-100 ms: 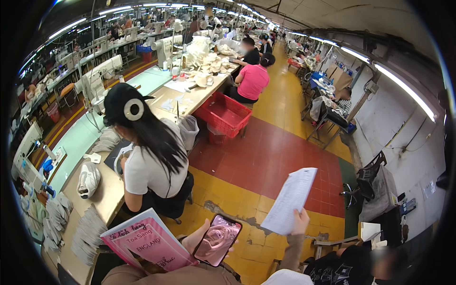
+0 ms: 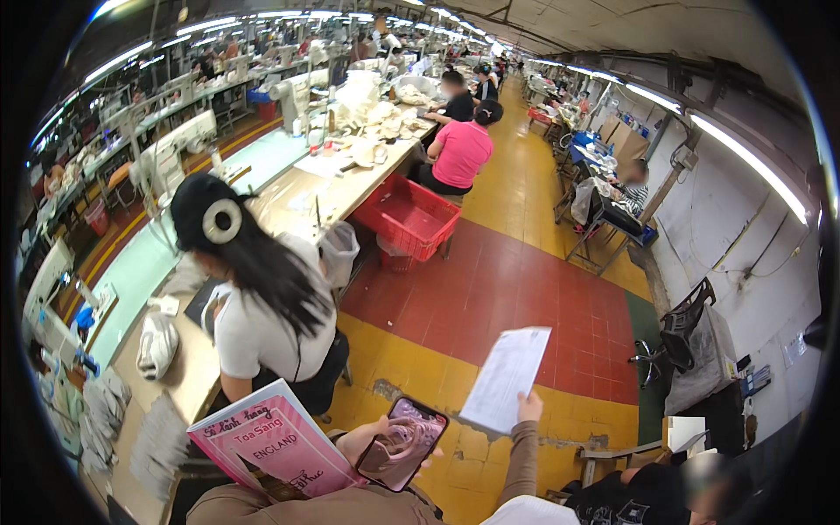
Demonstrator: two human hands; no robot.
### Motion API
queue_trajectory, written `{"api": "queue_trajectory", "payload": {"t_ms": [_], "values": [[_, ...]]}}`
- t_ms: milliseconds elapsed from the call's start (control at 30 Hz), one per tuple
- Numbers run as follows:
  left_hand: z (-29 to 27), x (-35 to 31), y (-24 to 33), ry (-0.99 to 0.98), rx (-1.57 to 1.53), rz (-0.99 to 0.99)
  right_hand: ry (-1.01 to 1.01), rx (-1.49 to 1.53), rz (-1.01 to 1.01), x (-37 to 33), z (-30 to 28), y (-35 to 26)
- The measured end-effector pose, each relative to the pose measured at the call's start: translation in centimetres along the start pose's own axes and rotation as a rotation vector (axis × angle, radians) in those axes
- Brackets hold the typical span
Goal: The person walks through a garment factory, places a pink booklet and phone on a table, then sits at a workbench. They pick up small white fabric pieces and use a utility knife to trim edges, stacking the trimmed pieces on the table.
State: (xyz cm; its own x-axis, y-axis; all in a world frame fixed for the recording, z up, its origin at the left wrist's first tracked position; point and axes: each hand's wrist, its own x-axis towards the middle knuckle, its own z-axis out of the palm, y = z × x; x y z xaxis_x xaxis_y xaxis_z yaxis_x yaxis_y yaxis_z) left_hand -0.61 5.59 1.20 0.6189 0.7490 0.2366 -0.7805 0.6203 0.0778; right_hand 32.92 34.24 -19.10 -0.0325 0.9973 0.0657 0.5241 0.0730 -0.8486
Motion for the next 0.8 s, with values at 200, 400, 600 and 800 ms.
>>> {"api": "queue_trajectory", "payload": {"t_ms": [200,400,600,800], "values": [[0.2,12.4,10.4,0.069,0.414,-0.399,-0.007,-0.284,0.781,-14.9,0.0,15.2],[-2.2,26.6,15.6,0.016,0.318,-0.710,0.229,-0.220,1.304,-21.3,-5.0,14.2],[-7.7,44.0,17.2,0.111,0.207,-0.983,0.422,-0.080,1.627,-19.6,-7.0,13.6],[-11.2,60.4,17.0,-0.124,0.512,-1.049,0.473,0.002,1.563,-8.7,-6.7,17.9]]}}
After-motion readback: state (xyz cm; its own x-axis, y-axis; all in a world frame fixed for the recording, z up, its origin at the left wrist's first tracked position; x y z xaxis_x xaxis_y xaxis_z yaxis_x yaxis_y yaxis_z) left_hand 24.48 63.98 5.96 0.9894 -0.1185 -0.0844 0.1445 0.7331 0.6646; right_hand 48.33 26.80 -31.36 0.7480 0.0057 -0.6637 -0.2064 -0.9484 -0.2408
